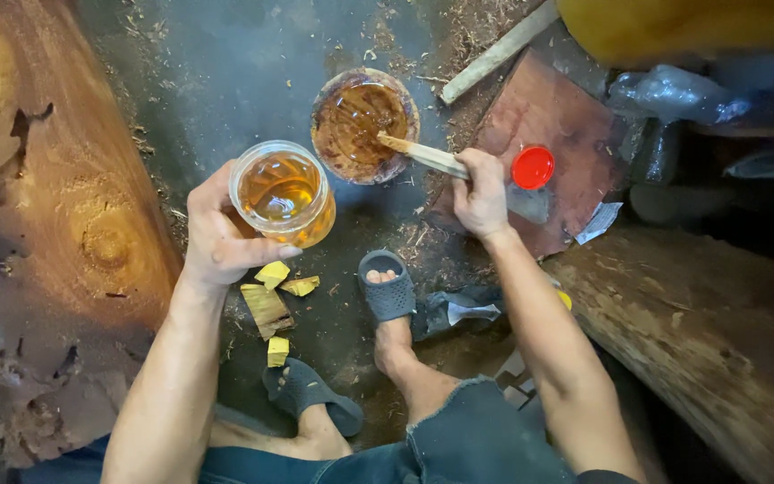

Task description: Mixing together wood glue or resin and hardener in a workshop setting.

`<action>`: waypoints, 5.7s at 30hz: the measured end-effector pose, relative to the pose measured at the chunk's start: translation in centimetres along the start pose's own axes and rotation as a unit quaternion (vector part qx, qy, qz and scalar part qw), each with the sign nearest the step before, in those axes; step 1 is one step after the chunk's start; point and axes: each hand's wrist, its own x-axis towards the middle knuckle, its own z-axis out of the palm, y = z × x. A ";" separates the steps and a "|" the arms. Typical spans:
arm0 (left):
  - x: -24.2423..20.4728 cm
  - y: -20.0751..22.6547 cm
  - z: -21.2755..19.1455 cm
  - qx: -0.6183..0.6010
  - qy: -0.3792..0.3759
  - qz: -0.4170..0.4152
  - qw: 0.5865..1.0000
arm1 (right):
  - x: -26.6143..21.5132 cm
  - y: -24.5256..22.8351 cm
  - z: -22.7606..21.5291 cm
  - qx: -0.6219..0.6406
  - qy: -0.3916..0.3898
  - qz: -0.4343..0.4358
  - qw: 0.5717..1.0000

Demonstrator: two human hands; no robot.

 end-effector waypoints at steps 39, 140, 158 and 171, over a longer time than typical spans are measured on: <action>2.5 0.6 2.8 0.129 -0.120 0.032 0.984 | 12.3 -21.4 -14.4 -0.040 -0.207 -0.211 0.954; 0.1 62.9 17.6 -0.607 -0.003 0.048 0.793 | 46.8 -67.5 -64.4 0.063 -0.305 0.070 0.948; 29.8 77.1 -1.5 -0.566 -0.096 0.168 0.801 | 78.9 -71.9 -62.0 0.008 -0.226 -0.067 0.972; 44.8 73.8 -2.2 -0.653 0.090 0.194 0.726 | 99.9 -71.6 -59.7 -0.038 -0.288 -0.380 0.878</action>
